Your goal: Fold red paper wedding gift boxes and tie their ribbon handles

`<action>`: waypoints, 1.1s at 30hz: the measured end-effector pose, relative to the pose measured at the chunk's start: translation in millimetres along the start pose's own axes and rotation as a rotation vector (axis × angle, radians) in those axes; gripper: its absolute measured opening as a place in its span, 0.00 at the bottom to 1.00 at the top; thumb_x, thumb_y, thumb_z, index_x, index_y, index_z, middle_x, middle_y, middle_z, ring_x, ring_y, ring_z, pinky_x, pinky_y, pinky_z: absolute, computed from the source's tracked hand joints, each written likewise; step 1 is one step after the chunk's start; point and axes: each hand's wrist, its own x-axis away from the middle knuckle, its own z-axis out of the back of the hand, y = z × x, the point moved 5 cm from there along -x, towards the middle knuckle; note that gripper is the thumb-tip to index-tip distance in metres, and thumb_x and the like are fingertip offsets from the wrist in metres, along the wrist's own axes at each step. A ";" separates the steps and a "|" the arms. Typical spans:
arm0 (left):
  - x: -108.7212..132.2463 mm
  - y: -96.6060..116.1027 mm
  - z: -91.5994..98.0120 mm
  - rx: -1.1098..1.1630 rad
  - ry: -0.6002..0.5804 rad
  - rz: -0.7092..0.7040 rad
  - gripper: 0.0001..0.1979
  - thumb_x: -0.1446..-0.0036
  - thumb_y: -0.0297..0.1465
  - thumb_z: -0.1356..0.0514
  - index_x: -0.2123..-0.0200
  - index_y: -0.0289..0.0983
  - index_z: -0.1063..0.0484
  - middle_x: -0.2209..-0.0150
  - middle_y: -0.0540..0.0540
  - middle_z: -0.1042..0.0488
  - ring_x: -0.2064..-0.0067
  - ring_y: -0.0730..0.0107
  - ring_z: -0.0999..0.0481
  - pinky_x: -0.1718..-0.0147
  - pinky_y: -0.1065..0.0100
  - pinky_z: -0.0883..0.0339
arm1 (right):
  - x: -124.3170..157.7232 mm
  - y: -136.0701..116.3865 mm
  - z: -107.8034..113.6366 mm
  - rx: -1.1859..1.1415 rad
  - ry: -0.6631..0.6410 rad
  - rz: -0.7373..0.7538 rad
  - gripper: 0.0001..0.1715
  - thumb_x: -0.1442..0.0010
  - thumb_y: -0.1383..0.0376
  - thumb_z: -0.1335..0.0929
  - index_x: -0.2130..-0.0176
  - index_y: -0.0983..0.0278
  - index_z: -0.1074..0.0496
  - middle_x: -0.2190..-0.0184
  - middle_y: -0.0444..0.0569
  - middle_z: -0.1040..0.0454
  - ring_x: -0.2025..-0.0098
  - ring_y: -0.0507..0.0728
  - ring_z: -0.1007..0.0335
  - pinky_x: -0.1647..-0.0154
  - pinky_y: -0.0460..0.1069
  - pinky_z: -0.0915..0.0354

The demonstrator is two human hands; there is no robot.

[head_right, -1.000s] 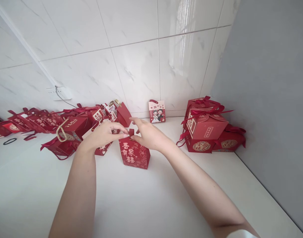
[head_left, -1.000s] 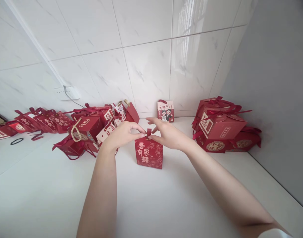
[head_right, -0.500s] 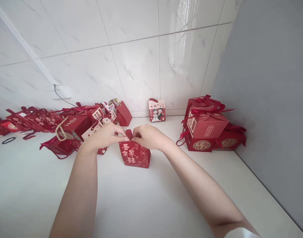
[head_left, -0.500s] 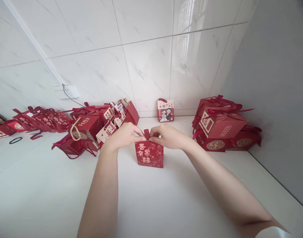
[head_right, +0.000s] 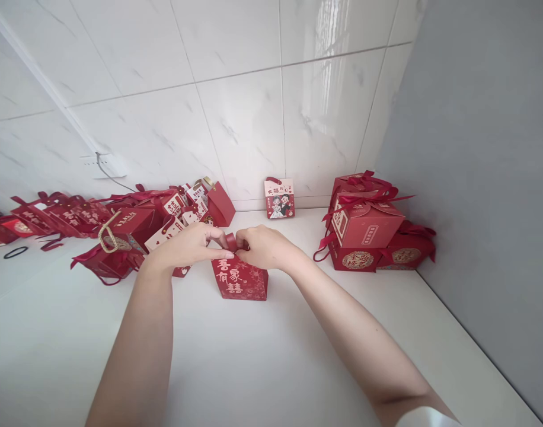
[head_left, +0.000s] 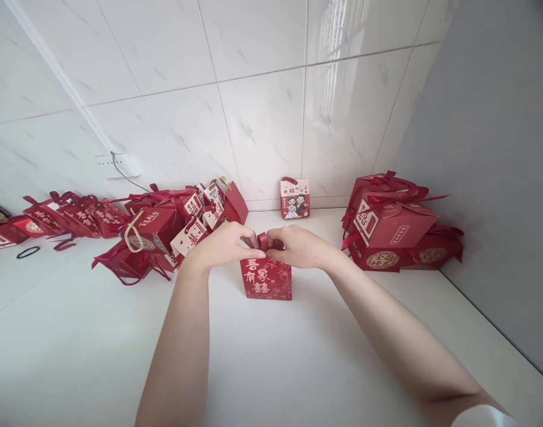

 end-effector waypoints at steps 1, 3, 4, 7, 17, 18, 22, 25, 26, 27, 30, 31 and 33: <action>-0.5 0.7 -0.6 -0.007 0.002 -0.003 0.11 0.48 0.40 0.39 0.72 0.38 0.24 0.77 0.51 0.30 0.76 0.73 0.35 0.77 0.71 0.43 | 0.4 -0.1 0.9 0.009 0.015 0.000 0.05 0.41 0.65 0.36 0.66 0.61 0.29 0.71 0.43 0.26 0.72 0.52 0.36 0.74 0.46 0.47; -2.5 -0.6 -2.2 -0.036 0.013 0.000 0.12 0.48 0.40 0.39 0.73 0.37 0.25 0.76 0.50 0.31 0.75 0.71 0.33 0.77 0.70 0.44 | 1.2 -0.4 3.2 0.029 0.039 0.005 0.05 0.41 0.65 0.35 0.67 0.61 0.29 0.71 0.43 0.25 0.72 0.52 0.35 0.74 0.46 0.47; -3.8 -2.6 -3.0 -0.056 0.024 0.009 0.12 0.48 0.40 0.39 0.72 0.37 0.26 0.76 0.50 0.31 0.74 0.70 0.32 0.76 0.70 0.43 | 1.6 -0.5 4.6 0.036 0.046 0.010 0.06 0.40 0.66 0.35 0.68 0.61 0.29 0.71 0.43 0.24 0.71 0.52 0.35 0.73 0.46 0.47; -7.1 -10.2 -4.5 -0.094 0.057 0.048 0.14 0.50 0.42 0.37 0.69 0.36 0.26 0.73 0.47 0.29 0.69 0.65 0.29 0.73 0.69 0.41 | 2.9 0.7 8.8 0.044 0.039 0.026 0.08 0.40 0.67 0.36 0.67 0.61 0.27 0.71 0.44 0.24 0.71 0.52 0.33 0.72 0.46 0.45; -0.8 0.0 -4.1 -0.051 -0.021 0.002 0.11 0.52 0.38 0.37 0.67 0.38 0.24 0.74 0.51 0.29 0.73 0.70 0.33 0.76 0.69 0.45 | 3.8 1.3 6.7 0.021 0.021 0.050 0.05 0.40 0.64 0.34 0.67 0.60 0.28 0.70 0.43 0.23 0.70 0.53 0.32 0.70 0.47 0.44; -1.0 1.2 -4.4 -0.053 -0.018 -0.007 0.10 0.51 0.38 0.37 0.68 0.38 0.24 0.74 0.51 0.29 0.73 0.70 0.34 0.76 0.69 0.45 | 3.1 0.0 5.2 0.025 0.025 0.048 0.06 0.40 0.63 0.34 0.68 0.61 0.28 0.70 0.43 0.24 0.70 0.53 0.33 0.71 0.47 0.45; -4.0 0.3 -7.3 -0.066 -0.008 0.017 0.10 0.49 0.38 0.39 0.73 0.38 0.25 0.80 0.52 0.35 0.78 0.73 0.39 0.78 0.69 0.48 | -0.5 -3.2 1.2 0.075 0.039 0.038 0.10 0.39 0.65 0.36 0.73 0.62 0.33 0.74 0.44 0.27 0.73 0.52 0.38 0.73 0.47 0.48; -6.2 0.1 -8.6 -0.092 0.004 -0.008 0.10 0.49 0.38 0.39 0.72 0.37 0.25 0.81 0.53 0.37 0.80 0.74 0.42 0.79 0.69 0.48 | -1.9 -5.4 0.3 0.141 0.036 0.087 0.13 0.38 0.66 0.37 0.74 0.62 0.36 0.76 0.45 0.30 0.74 0.53 0.40 0.73 0.48 0.49; -6.5 0.5 -8.8 -0.100 0.007 -0.022 0.09 0.48 0.37 0.39 0.72 0.37 0.24 0.82 0.53 0.38 0.81 0.75 0.42 0.79 0.69 0.48 | -1.9 -6.0 0.3 0.164 0.033 0.104 0.13 0.37 0.66 0.38 0.74 0.62 0.37 0.76 0.45 0.30 0.74 0.53 0.41 0.72 0.48 0.49; -6.5 1.0 -8.8 -0.105 0.008 -0.032 0.09 0.48 0.37 0.39 0.71 0.37 0.24 0.82 0.53 0.38 0.81 0.75 0.42 0.79 0.69 0.49 | -1.7 -6.4 0.3 0.186 0.031 0.115 0.13 0.37 0.66 0.38 0.74 0.62 0.37 0.76 0.46 0.31 0.74 0.53 0.41 0.72 0.48 0.50; -5.2 4.2 -7.9 -0.107 0.004 -0.047 0.09 0.48 0.36 0.40 0.70 0.36 0.24 0.82 0.53 0.40 0.81 0.75 0.42 0.80 0.70 0.49 | -0.5 -6.7 1.3 0.225 0.017 0.123 0.13 0.36 0.66 0.39 0.73 0.63 0.35 0.75 0.47 0.30 0.73 0.53 0.39 0.71 0.48 0.49; -4.3 5.7 -7.4 -0.104 -0.002 -0.048 0.09 0.48 0.35 0.40 0.71 0.36 0.24 0.82 0.53 0.40 0.80 0.75 0.42 0.80 0.70 0.49 | 0.3 -6.8 2.0 0.223 0.008 0.124 0.13 0.36 0.66 0.39 0.72 0.63 0.33 0.74 0.47 0.29 0.73 0.53 0.38 0.71 0.48 0.48; -2.0 7.6 -6.1 -0.089 -0.021 -0.031 0.09 0.48 0.35 0.40 0.73 0.36 0.26 0.82 0.53 0.39 0.80 0.75 0.41 0.80 0.70 0.48 | 3.1 -7.9 4.4 0.191 -0.016 0.135 0.11 0.36 0.67 0.39 0.69 0.63 0.30 0.72 0.47 0.27 0.71 0.54 0.35 0.69 0.48 0.45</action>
